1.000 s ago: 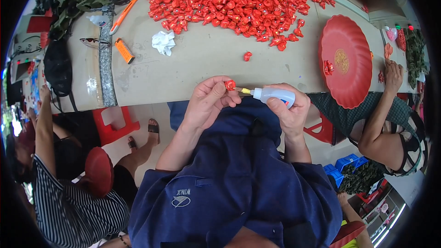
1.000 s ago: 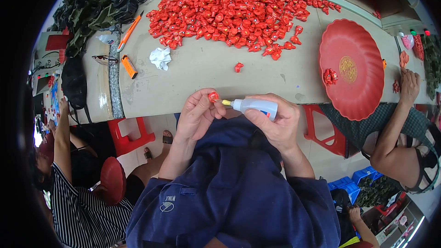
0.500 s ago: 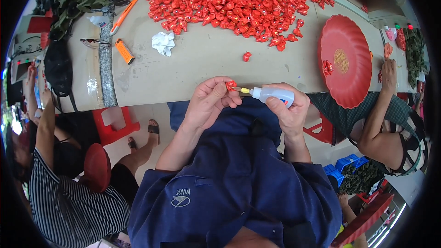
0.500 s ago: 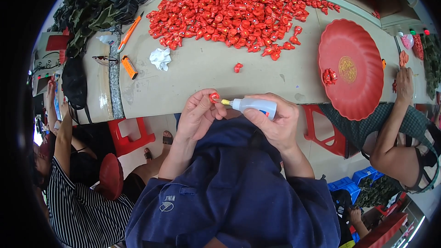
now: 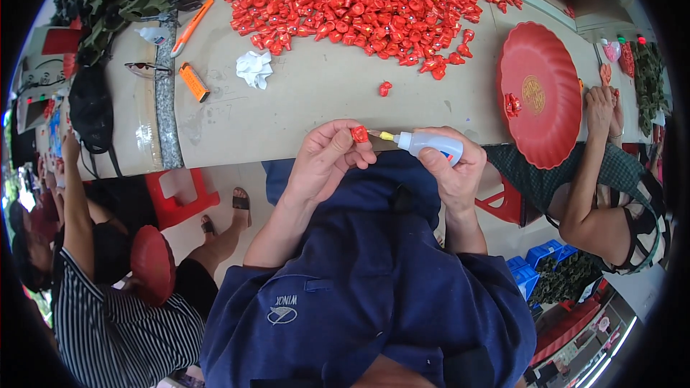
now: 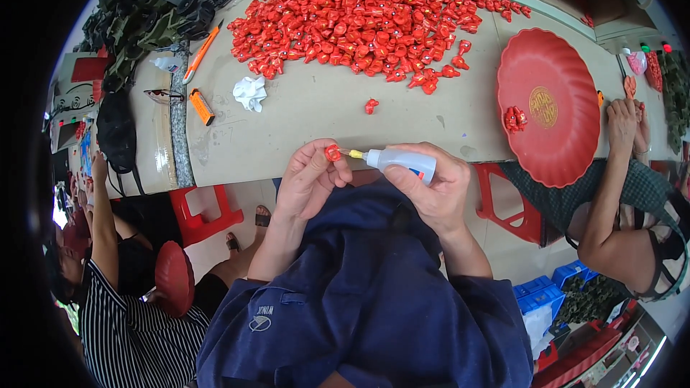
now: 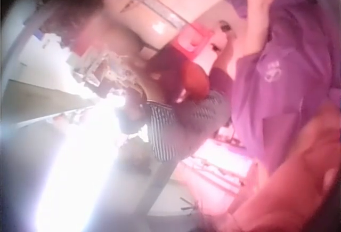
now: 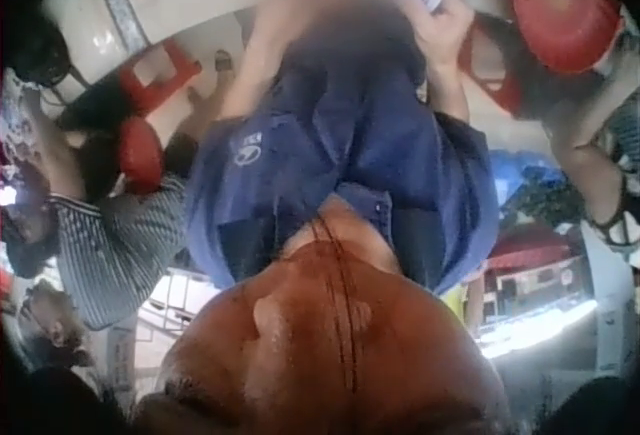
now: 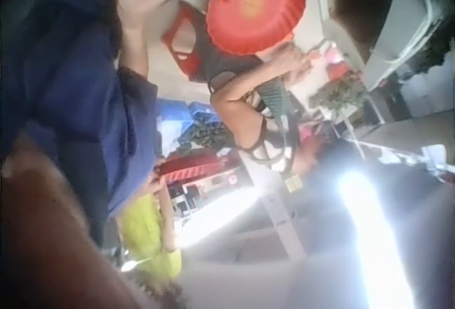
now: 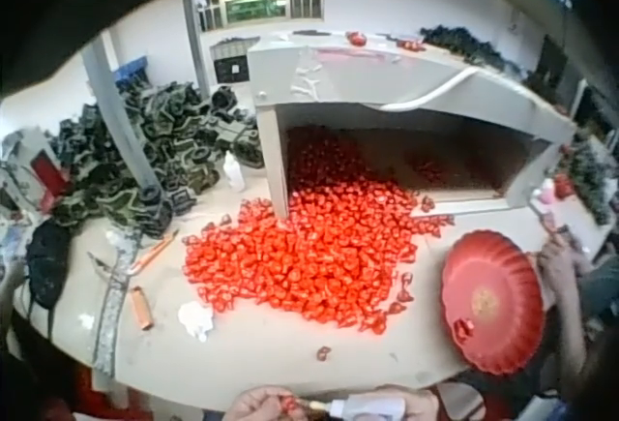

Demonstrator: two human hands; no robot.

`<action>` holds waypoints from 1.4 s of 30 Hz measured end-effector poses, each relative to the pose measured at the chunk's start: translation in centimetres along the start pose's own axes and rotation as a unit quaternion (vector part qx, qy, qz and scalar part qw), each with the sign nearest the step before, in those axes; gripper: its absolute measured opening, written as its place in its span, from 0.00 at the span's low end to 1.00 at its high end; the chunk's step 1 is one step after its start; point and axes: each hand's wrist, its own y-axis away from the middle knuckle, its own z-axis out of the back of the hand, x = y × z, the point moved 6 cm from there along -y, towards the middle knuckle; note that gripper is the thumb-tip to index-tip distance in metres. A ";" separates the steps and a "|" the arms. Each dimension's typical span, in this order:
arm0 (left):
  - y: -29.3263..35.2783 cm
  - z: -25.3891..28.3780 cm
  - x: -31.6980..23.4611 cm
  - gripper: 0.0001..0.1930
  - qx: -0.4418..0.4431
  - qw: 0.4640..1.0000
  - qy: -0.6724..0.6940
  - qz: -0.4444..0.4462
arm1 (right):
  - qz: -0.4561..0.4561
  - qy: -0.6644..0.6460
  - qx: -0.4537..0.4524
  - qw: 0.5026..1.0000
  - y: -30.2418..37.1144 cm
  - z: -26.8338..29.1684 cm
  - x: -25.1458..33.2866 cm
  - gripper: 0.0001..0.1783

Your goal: The person applies glue from a bottle onto small plastic parts and presses them together by hand.

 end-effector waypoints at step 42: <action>0.2 0.7 -0.5 0.10 -0.031 0.998 -0.012 -0.047 | 0.036 0.017 0.033 0.999 0.1 -0.2 0.8 0.12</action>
